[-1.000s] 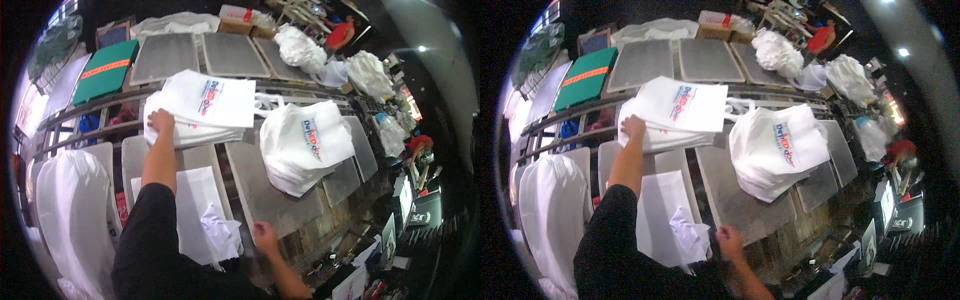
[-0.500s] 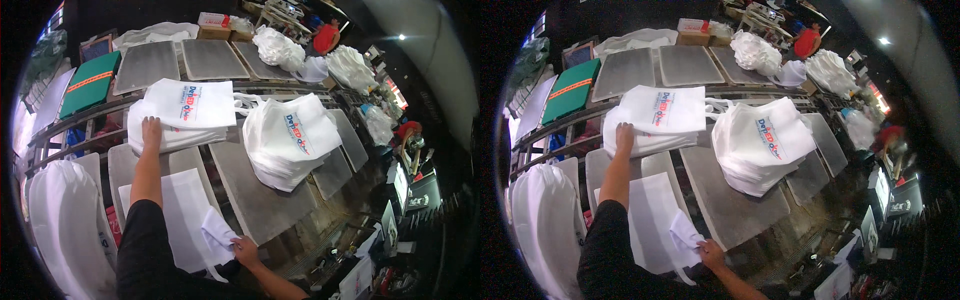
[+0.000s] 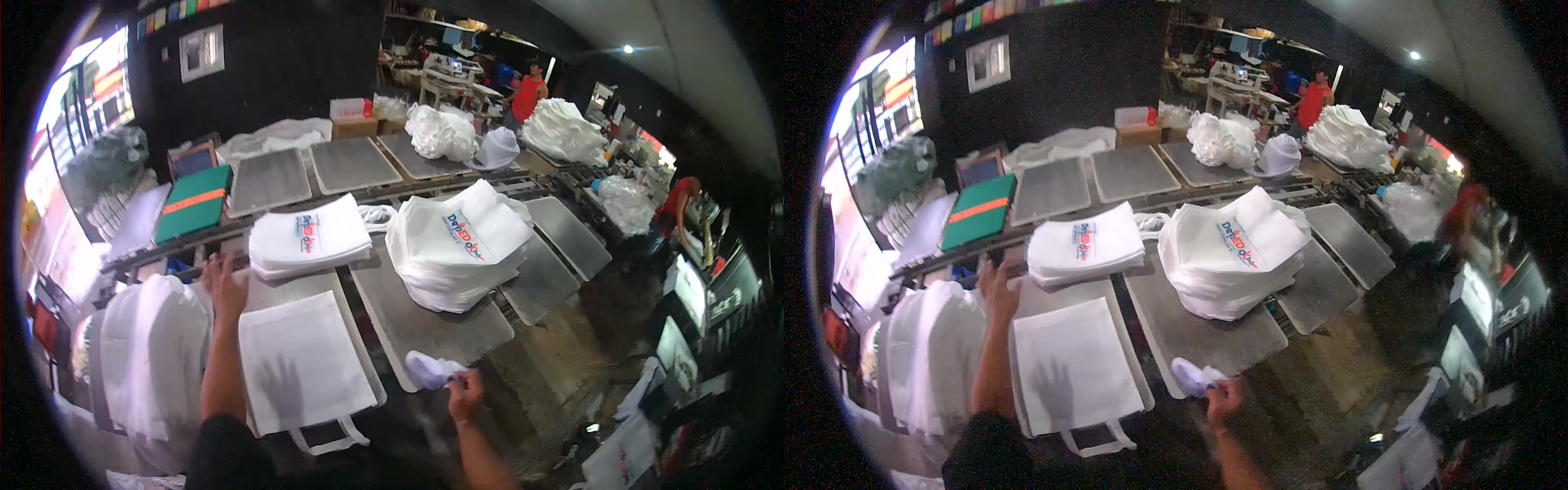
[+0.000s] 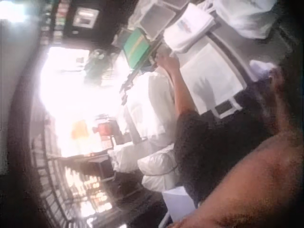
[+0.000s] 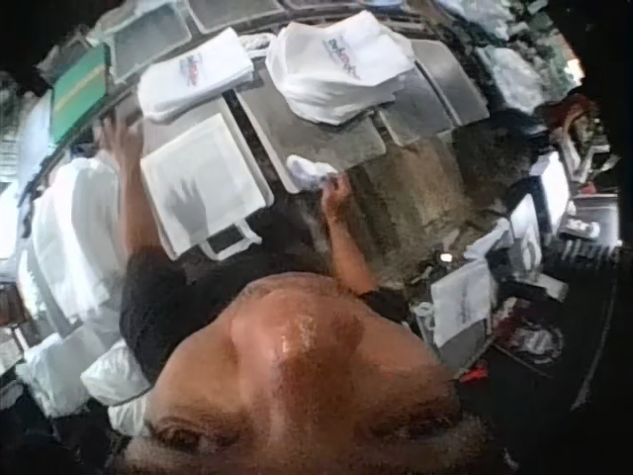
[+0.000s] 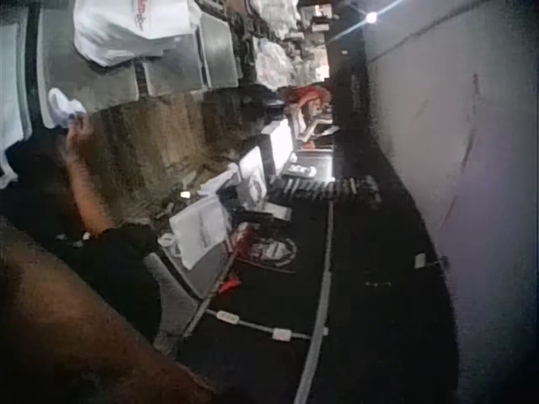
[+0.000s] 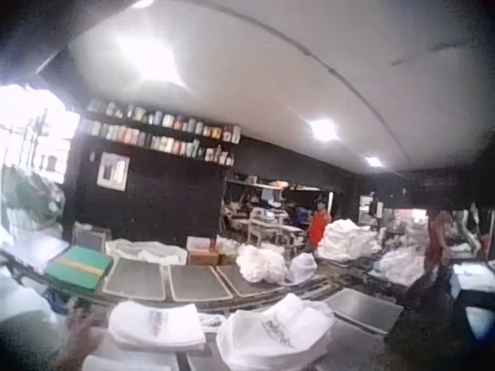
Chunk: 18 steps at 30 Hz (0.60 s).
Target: The person cleans a series of printed white tote bags by rubbing the printed logo with a cloth and moving them from a stack to a drying or inspection area.
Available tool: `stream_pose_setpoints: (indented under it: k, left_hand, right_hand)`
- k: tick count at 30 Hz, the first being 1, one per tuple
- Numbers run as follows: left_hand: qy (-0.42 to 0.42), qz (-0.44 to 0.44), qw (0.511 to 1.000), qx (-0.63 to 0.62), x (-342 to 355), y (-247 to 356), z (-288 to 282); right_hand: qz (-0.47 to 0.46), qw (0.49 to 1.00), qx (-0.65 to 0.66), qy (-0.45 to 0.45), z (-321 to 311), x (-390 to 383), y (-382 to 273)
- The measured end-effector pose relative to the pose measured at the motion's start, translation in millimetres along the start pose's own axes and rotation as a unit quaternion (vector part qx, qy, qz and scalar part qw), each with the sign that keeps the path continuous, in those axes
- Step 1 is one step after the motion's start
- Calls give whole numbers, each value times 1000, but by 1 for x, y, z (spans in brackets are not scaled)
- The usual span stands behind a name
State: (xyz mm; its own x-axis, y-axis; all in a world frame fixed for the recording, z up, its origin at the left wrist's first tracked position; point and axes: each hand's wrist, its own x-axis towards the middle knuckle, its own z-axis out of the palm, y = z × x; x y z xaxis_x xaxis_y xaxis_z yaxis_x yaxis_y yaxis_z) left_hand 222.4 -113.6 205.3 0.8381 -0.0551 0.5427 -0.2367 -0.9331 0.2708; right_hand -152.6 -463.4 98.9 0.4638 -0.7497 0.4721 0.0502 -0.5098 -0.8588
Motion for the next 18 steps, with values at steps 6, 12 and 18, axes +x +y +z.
stream_pose_setpoints:
  k: [6, 12, 18]
  left_hand:
    - [28, -260, 927, 268, -102, -130, -168]
    - [-178, -354, 896, 200, -182, -182, -170]
    - [-97, -196, 973, 67, -147, -244, -184]
  right_hand:
    - [234, 845, 465, 121, -74, 28, 14]
    - [254, 776, 570, 95, -89, 40, -41]
    - [296, 778, 548, 85, -98, 19, -38]
